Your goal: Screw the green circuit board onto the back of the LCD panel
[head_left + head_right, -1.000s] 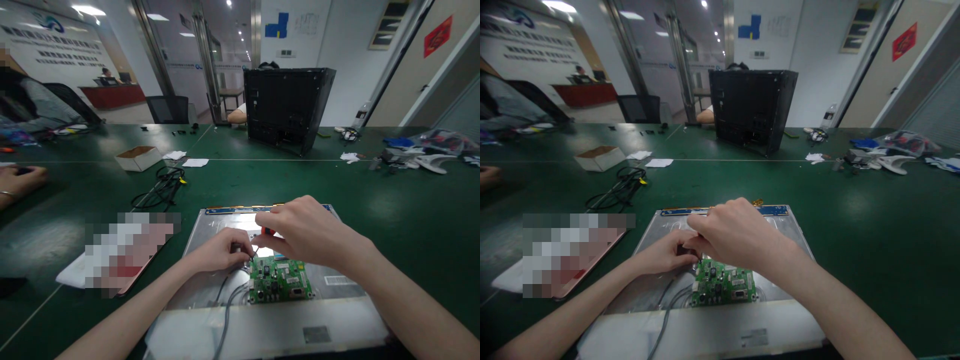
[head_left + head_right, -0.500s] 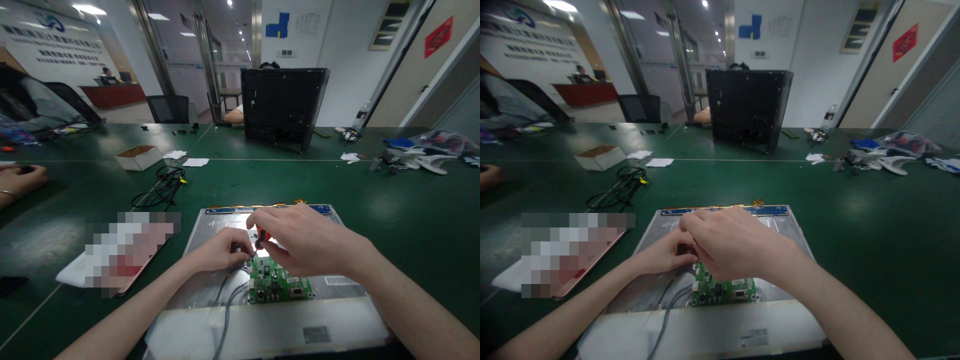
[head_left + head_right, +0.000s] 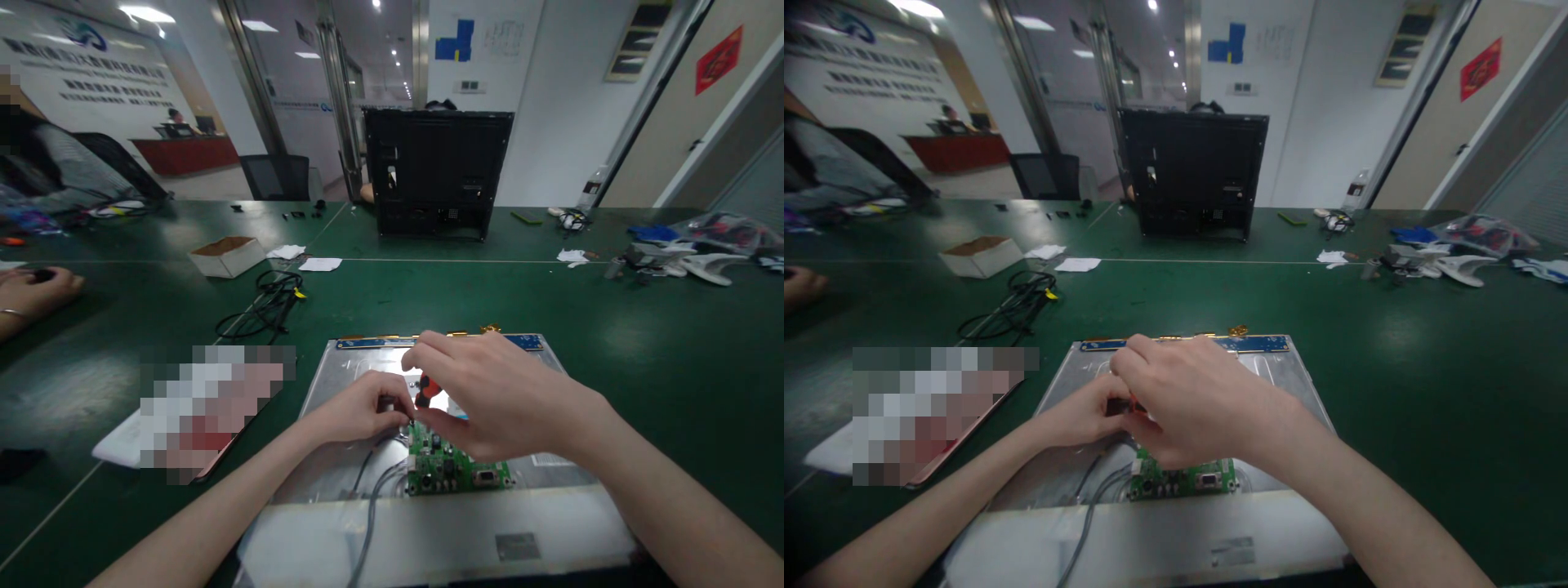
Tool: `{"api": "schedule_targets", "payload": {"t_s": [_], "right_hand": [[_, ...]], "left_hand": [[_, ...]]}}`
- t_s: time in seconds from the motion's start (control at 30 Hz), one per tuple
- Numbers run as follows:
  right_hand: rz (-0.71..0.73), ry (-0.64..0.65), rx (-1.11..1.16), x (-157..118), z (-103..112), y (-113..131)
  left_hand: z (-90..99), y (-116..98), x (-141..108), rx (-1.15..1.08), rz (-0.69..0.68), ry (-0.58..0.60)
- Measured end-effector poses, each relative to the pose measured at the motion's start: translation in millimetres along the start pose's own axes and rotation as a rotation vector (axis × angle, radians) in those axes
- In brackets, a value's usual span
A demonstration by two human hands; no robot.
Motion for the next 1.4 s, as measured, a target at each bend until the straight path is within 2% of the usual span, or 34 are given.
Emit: {"api": "schedule_targets", "payload": {"t_s": [0.17,0.43,0.9,1.1,1.4], "right_hand": [[-0.006,0.031,0.023,-0.6,-0.5,-1.0],[-0.036,-0.006,-0.035,1.6,-1.8,-3.7],[0.016,0.018,0.058,-1.1,-2.8,-1.9],[-0.012,-0.031,0.005,2.1,-4.3,-5.6],[0.026,-0.007,0.027,-0.4,-3.3,-1.7]], "left_hand": [[1.0,-3.2,0.1,-0.012,-0.004,0.002],[1.8,-0.4,1.5,-0.022,-0.004,-0.002],[1.7,-1.5,0.3,-0.012,-0.007,-0.008],[2.2,-0.3,1.6,-0.016,-0.008,-0.013],[1.3,-2.0,0.8,0.006,0.002,-0.023]]}}
Point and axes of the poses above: each hand's wrist, its own x-axis towards the middle knuckle, its own z-axis out of the back of the hand, y = z × x, the point moved 5 cm from there along x, towards the middle knuckle, and after that the axes turned 2 degrees about -z, right-handed, at the moved point
